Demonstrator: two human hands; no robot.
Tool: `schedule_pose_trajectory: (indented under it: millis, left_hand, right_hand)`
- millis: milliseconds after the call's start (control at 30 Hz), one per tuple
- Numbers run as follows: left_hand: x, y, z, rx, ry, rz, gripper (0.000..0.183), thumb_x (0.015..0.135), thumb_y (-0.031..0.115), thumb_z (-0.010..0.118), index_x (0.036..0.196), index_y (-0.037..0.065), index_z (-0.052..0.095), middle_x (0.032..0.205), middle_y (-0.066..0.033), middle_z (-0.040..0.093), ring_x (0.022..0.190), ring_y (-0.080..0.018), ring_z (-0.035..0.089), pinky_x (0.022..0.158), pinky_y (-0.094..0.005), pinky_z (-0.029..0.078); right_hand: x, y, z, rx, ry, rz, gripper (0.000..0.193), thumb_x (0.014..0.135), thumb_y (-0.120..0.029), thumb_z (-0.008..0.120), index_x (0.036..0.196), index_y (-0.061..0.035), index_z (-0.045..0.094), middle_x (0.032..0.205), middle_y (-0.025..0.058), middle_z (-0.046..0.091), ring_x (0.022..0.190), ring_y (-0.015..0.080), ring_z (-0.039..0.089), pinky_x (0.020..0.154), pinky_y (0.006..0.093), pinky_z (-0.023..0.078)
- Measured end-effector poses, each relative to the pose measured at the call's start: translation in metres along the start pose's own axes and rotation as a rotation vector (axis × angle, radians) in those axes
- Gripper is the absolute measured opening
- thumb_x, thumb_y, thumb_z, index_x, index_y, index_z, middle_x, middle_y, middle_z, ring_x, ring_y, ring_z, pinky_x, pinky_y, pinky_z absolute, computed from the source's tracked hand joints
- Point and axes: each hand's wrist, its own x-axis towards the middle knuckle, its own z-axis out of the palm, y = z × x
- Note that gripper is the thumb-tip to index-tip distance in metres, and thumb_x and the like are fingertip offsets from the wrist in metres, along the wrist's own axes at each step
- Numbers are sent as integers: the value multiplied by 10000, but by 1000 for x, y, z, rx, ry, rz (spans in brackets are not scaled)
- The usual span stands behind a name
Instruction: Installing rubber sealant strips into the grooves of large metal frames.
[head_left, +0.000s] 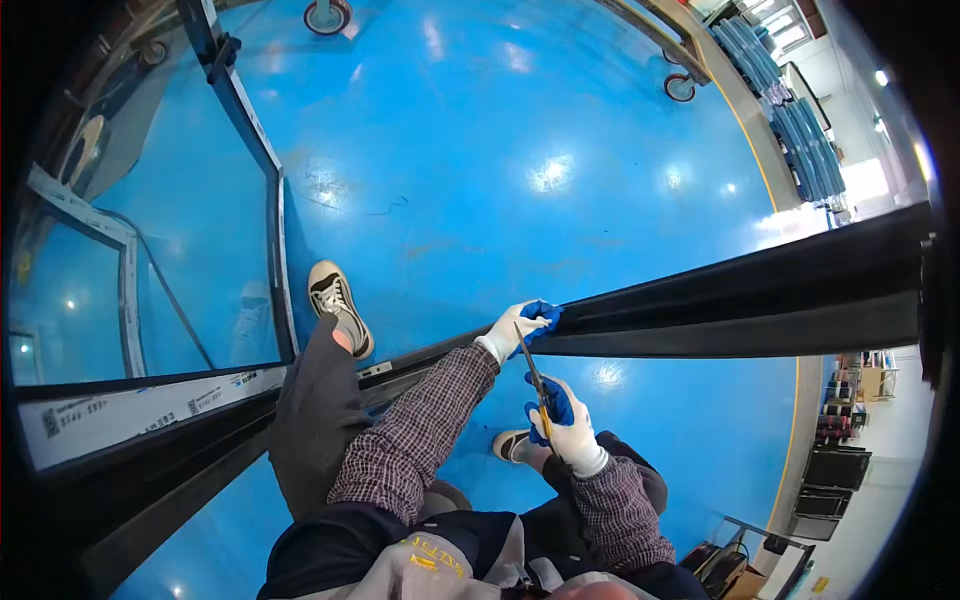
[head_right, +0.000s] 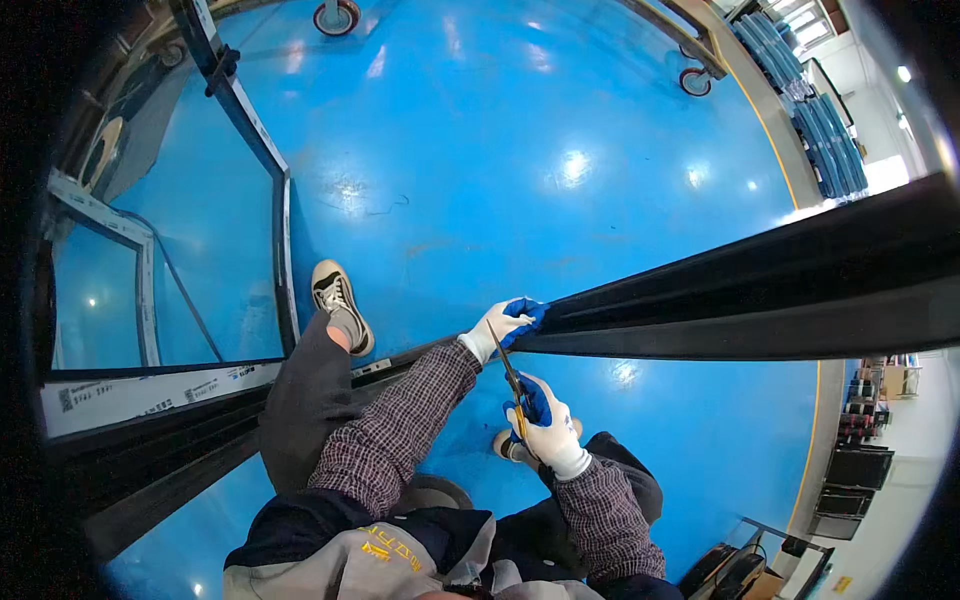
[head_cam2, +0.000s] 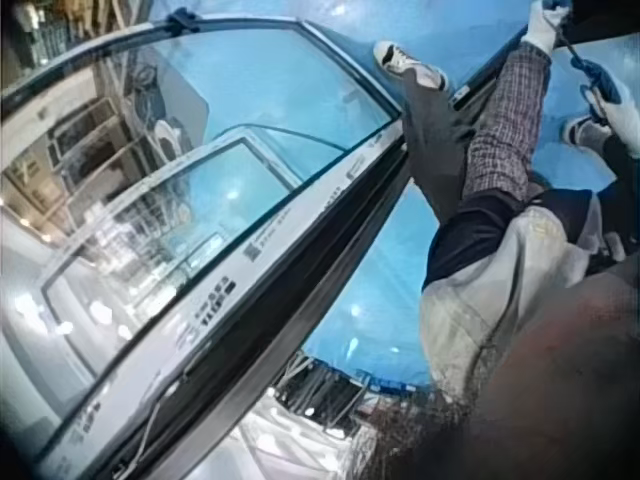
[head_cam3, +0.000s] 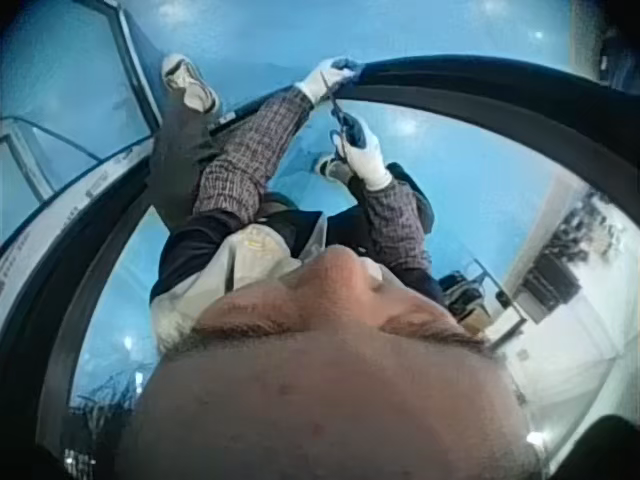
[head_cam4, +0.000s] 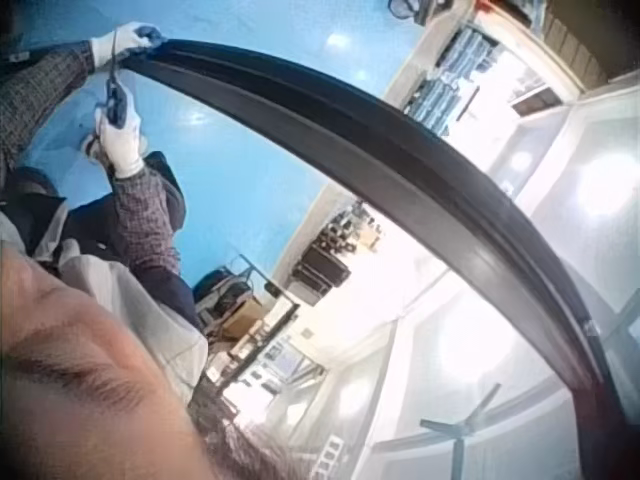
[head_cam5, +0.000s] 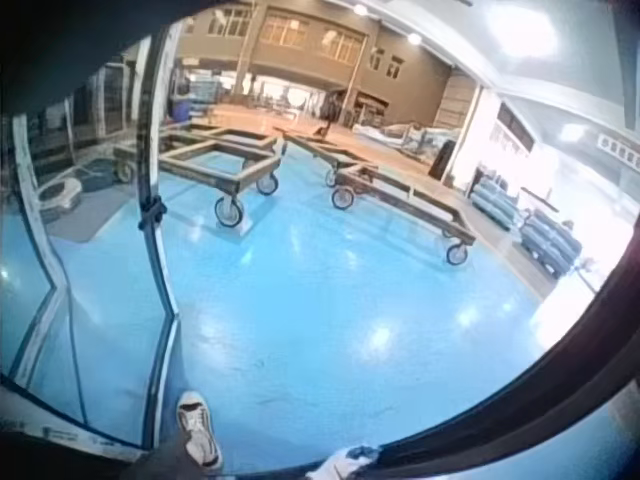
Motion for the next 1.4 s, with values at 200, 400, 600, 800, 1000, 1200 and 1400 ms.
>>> schedule_pose_trajectory:
  millis: [200,400,600,800,1000,1200,1400]
  left_hand:
    - [5,18,13,127,151,81,323,810,28,610,1132,5,586,975,-32,638,807,-115,568,753,-193,455]
    - [8,-2,14,148,290,162,266,795,-3,603,1061,-6,609,930,-26,640,794,-110,566,742,-194,456]
    - [-2,41,-18,88,-48,2,236,812,49,584,1043,22,627,966,-28,643,820,-114,570,786,-208,454]
    - [-15,3,-63,226,-19,-54,273,802,109,605,1071,76,646,979,-39,649,798,-139,584,778,-216,460]
    - [8,-23,-51,106,157,-53,298,809,65,577,1104,41,615,1053,-71,635,900,-175,595,821,-232,467]
    - [31,-61,-49,-3,279,-12,325,824,58,565,1148,43,587,1121,-77,622,997,-198,600,887,-259,451]
    - [43,-83,-53,-62,208,127,348,859,155,586,1206,159,569,1194,-7,586,1104,-158,543,1019,-309,336]
  right_hand:
    - [16,-5,3,-124,-24,53,426,851,-92,630,1241,-8,479,1048,91,610,566,97,476,551,189,407]
    - [16,-2,6,-132,-40,15,440,837,-54,634,1242,3,472,1063,93,599,582,102,486,567,195,422]
    - [10,19,-3,23,-13,92,537,824,-35,640,1309,-6,411,1172,113,546,633,122,512,616,217,455]
    - [12,16,14,-183,-34,0,690,805,1,622,1408,-31,289,1256,143,486,730,157,542,697,249,482]
    - [2,9,26,-25,34,242,770,782,42,595,1448,-56,221,1265,157,465,828,170,540,751,261,483]
    - [-2,13,42,-101,107,123,809,777,40,608,1461,-84,193,1333,180,404,958,206,548,865,305,480]
    - [4,15,62,23,160,294,819,778,58,597,1470,-97,188,1344,157,398,972,192,530,854,281,476]
